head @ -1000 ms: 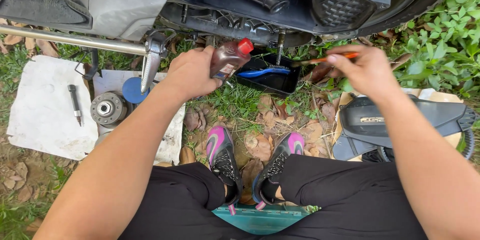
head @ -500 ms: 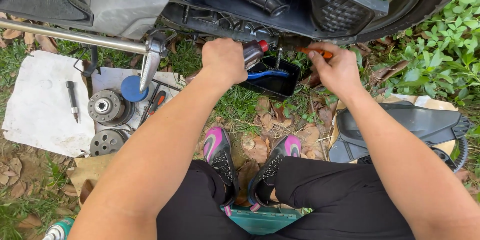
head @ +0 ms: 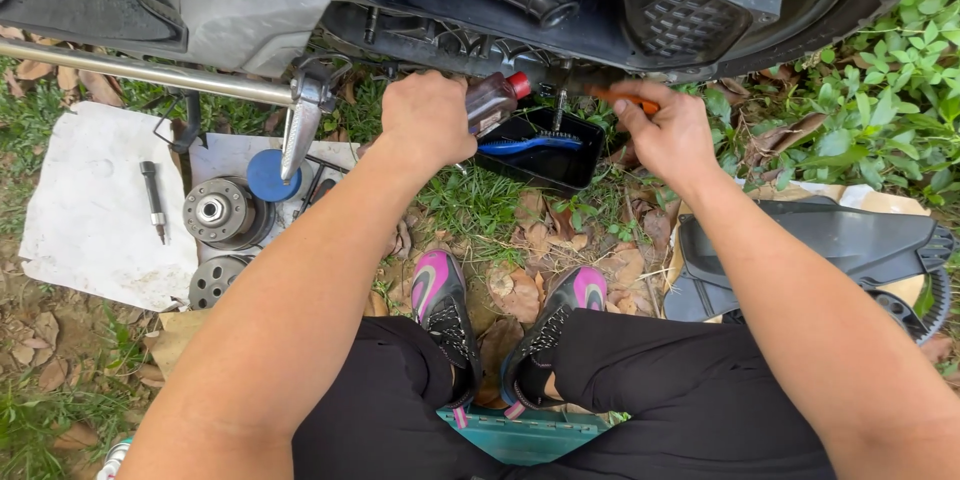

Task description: The person pours motor oil from a bottle into the engine of a scooter. They use a small brush to clean the area around the oil fill port while pouring.

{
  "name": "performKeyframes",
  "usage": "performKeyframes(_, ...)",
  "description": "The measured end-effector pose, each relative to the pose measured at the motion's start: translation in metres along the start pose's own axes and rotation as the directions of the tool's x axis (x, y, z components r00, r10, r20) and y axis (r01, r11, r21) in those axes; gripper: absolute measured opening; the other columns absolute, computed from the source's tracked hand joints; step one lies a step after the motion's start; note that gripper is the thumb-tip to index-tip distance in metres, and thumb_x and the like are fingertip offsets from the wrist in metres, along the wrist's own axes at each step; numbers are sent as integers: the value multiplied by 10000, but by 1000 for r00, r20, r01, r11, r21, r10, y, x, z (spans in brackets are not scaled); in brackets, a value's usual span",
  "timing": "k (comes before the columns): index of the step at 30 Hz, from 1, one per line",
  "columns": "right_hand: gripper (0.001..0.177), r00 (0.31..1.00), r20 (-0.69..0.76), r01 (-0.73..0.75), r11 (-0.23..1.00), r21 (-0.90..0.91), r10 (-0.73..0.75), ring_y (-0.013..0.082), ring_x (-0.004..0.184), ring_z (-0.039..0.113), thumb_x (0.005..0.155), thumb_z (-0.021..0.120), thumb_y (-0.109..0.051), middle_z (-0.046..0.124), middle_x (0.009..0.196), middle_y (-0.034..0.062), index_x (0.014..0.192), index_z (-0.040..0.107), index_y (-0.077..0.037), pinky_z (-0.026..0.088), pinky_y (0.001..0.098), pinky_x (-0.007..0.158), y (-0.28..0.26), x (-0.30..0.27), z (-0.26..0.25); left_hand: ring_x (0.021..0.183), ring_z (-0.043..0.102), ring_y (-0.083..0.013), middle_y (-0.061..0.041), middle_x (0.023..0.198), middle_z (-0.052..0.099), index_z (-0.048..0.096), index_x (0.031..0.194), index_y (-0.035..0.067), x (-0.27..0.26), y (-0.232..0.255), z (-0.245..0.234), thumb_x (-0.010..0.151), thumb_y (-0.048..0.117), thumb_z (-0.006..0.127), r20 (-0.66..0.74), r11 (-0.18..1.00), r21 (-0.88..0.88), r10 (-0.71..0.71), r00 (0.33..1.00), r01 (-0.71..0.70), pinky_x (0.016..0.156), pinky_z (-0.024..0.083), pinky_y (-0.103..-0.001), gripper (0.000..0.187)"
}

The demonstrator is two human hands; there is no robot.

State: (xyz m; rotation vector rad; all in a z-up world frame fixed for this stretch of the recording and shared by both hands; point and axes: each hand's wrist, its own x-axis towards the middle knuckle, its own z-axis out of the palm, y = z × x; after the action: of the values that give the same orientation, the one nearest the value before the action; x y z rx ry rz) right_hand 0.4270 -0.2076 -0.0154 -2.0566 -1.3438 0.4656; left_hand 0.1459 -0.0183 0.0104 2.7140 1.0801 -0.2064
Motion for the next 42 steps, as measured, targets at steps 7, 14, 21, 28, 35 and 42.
performKeyframes(7, 213, 996, -74, 38, 997, -75, -43, 352, 608, 715, 1136, 771, -204, 729, 682, 132, 1315, 885, -202, 473, 394, 535, 9, 7, 9, 1005, 796, -513, -269, 1111, 789, 768, 1346, -5, 0, -4, -7, 821, 289, 755, 23, 995, -94, -15, 1000, 17, 807, 641, -683, 602)
performKeyframes(14, 266, 989, -42, 128, 972, -199, -139, 476, 884, 783, 1148, 730, -129, 821, 947, 232, 1378, 863, -105, 597, 531, 773, -8, 0, 0, 1025, 794, -518, -253, 1140, 786, 764, 1346, 19, -2, -2, -2, 804, 300, 773, -35, 993, -117, -1, 999, -3, 818, 642, -690, 611)
performKeyframes(21, 284, 938, -2, 304, 821, -484, -348, 351, 892, 830, 1162, 674, -199, 856, 1163, 161, 1390, 834, -144, 667, 473, 771, -6, 9, 28, 1017, 794, -526, -282, 1150, 778, 728, 1418, 2, -2, -6, -6, 820, 267, 767, -7, 993, -118, 0, 1000, -1, 788, 645, -690, 655)
performKeyframes(28, 336, 815, -29, 281, 438, -854, -579, 224, 738, 824, 1087, 625, -310, 852, 1229, -17, 1375, 794, -265, 648, 407, 568, 21, 1, 49, 986, 793, -539, -311, 1129, 778, 731, 1416, -20, -9, -5, -12, 812, 239, 756, -16, 991, -135, 0, 1000, -2, 759, 645, -701, 658)
performKeyframes(35, 360, 753, 35, 424, 443, -790, -657, 189, 744, 824, 1043, 573, -309, 828, 1189, -37, 1342, 772, -284, 645, 381, 551, -2, 15, 86, 1023, 787, -551, -312, 1149, 775, 726, 1430, -13, -5, -8, -8, 805, 240, 763, -2, 991, -136, 2, 1000, -2, 796, 634, -720, 675)
performKeyframes(42, 365, 790, 39, 435, 515, -739, -612, 289, 787, 832, 1067, 590, -257, 829, 1173, 73, 1370, 781, -189, 654, 456, 552, 3, 17, 92, 1013, 785, -558, -308, 1141, 776, 728, 1419, -20, -9, -10, -14, 823, 230, 749, -4, 989, -149, -17, 1000, 16, 794, 635, -706, 647)
